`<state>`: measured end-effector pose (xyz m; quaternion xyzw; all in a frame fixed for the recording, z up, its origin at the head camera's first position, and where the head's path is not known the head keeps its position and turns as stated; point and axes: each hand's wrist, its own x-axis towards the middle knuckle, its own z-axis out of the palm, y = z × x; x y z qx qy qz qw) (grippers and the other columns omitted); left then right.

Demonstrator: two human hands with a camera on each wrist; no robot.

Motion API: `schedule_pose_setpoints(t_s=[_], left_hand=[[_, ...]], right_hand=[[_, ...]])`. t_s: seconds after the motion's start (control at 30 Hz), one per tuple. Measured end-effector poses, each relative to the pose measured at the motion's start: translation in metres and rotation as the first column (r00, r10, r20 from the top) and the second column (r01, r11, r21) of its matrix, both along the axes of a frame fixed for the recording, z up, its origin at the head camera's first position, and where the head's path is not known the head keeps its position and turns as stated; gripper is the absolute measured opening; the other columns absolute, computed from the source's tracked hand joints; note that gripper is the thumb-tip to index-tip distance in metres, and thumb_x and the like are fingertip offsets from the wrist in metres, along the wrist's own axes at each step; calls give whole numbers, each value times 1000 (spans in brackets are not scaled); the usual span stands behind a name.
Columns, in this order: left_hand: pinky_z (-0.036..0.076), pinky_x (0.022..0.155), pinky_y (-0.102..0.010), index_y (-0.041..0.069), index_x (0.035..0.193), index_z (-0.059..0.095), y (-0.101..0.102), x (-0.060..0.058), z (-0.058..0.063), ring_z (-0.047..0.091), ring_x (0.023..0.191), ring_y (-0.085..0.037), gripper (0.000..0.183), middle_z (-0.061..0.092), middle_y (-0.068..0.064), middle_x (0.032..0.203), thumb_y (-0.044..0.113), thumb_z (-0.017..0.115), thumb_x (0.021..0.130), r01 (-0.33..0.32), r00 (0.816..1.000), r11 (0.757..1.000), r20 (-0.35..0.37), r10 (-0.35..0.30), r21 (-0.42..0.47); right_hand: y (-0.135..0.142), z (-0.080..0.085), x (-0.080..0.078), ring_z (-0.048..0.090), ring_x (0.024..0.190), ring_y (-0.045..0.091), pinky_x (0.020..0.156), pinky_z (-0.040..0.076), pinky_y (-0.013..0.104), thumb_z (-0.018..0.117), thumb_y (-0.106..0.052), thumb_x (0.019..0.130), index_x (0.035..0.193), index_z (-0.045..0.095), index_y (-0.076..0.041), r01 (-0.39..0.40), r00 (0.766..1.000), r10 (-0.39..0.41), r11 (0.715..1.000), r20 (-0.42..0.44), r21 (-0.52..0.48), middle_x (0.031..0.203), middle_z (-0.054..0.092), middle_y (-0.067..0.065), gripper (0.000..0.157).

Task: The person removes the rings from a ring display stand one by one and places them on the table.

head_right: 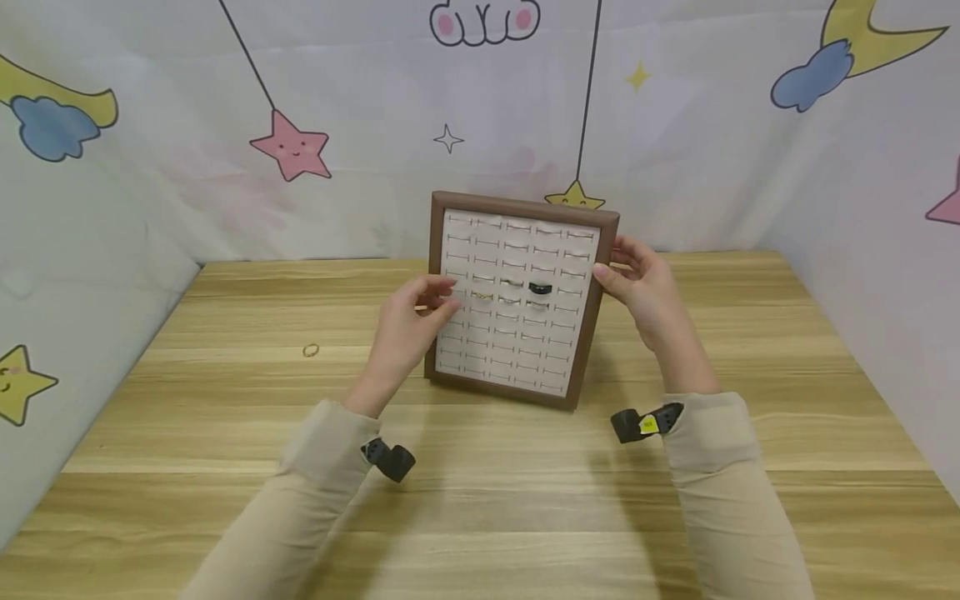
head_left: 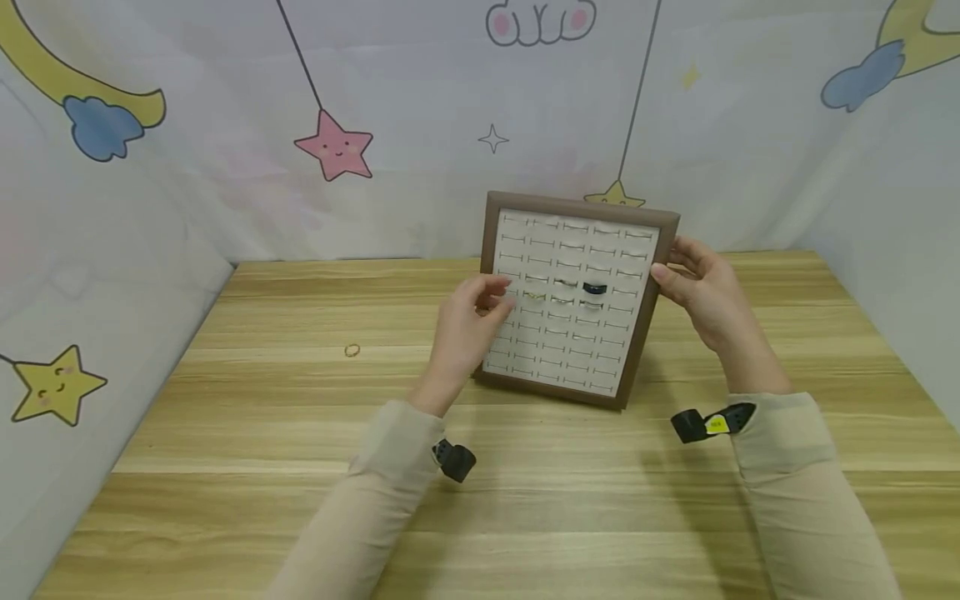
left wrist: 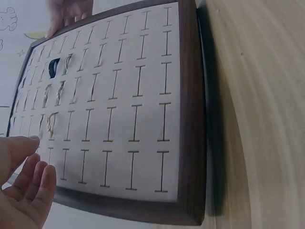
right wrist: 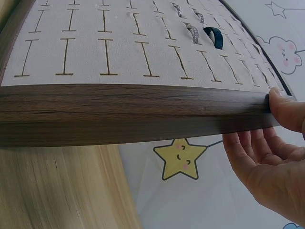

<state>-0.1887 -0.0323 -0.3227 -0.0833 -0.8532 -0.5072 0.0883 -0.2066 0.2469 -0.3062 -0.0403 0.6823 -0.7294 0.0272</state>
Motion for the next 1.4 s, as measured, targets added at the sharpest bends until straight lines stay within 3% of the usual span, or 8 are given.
schedule_pose_setpoints(t_s=[0.23, 0.53, 0.7, 1.0, 1.2, 1.4], left_hand=[[56, 81, -28, 4, 110, 66, 18, 1, -6, 64, 96, -23, 22, 66, -11, 108, 7, 67, 88, 38, 999, 999, -22, -39, -33], [55, 81, -27, 4, 107, 68, 30, 1, -7, 65, 93, -21, 20, 67, -9, 110, 9, 68, 87, 5, 999, 996, -47, -9, -85], [55, 79, -25, 5, 105, 68, 32, 0, -6, 64, 90, -19, 19, 65, -8, 109, 12, 69, 88, -16, 1000, 990, -18, 13, -138], [54, 78, -23, 8, 101, 66, 30, -1, -6, 61, 89, -16, 14, 61, -6, 105, 17, 65, 90, 0, 1000, 973, -14, -4, -230], [54, 83, -25, 8, 98, 65, 27, -1, -6, 61, 95, -17, 12, 60, -6, 106, 18, 63, 91, 26, 998, 962, -47, -40, -272], [54, 84, -25, 7, 94, 63, 25, -1, -6, 59, 95, -17, 11, 57, -7, 103, 17, 62, 91, 61, 996, 965, -52, -77, -254]], right_hand=[[1, 0, 0, 58, 93, 1, 82, 51, 9, 62, -12, 92, 148, 18, 7, -4, 1000, 4, 1000, -3, -14, 111, 49, -4, 74], [0, 0, 0, 58, 94, 1, 82, 51, 9, 63, -13, 91, 149, 17, 6, 0, 1000, 0, 1000, 11, -8, 112, 48, -5, 77], [0, 1, 0, 57, 95, 1, 82, 51, 8, 61, -13, 92, 149, 15, 6, -2, 1000, 2, 1000, 15, 3, 112, 48, -5, 76], [0, 0, -1, 57, 95, 1, 82, 51, 9, 62, -12, 92, 149, 17, 6, -1, 1000, 1, 1000, 5, -2, 112, 48, -5, 75], [-1, 0, -1, 57, 94, 1, 82, 51, 9, 61, -12, 92, 149, 17, 7, -3, 1000, 3, 1000, -4, 3, 111, 49, -5, 75], [0, 0, 1, 57, 94, 1, 82, 51, 9, 61, -13, 92, 149, 16, 7, -3, 1000, 3, 1000, -3, 6, 111, 49, -5, 75]])
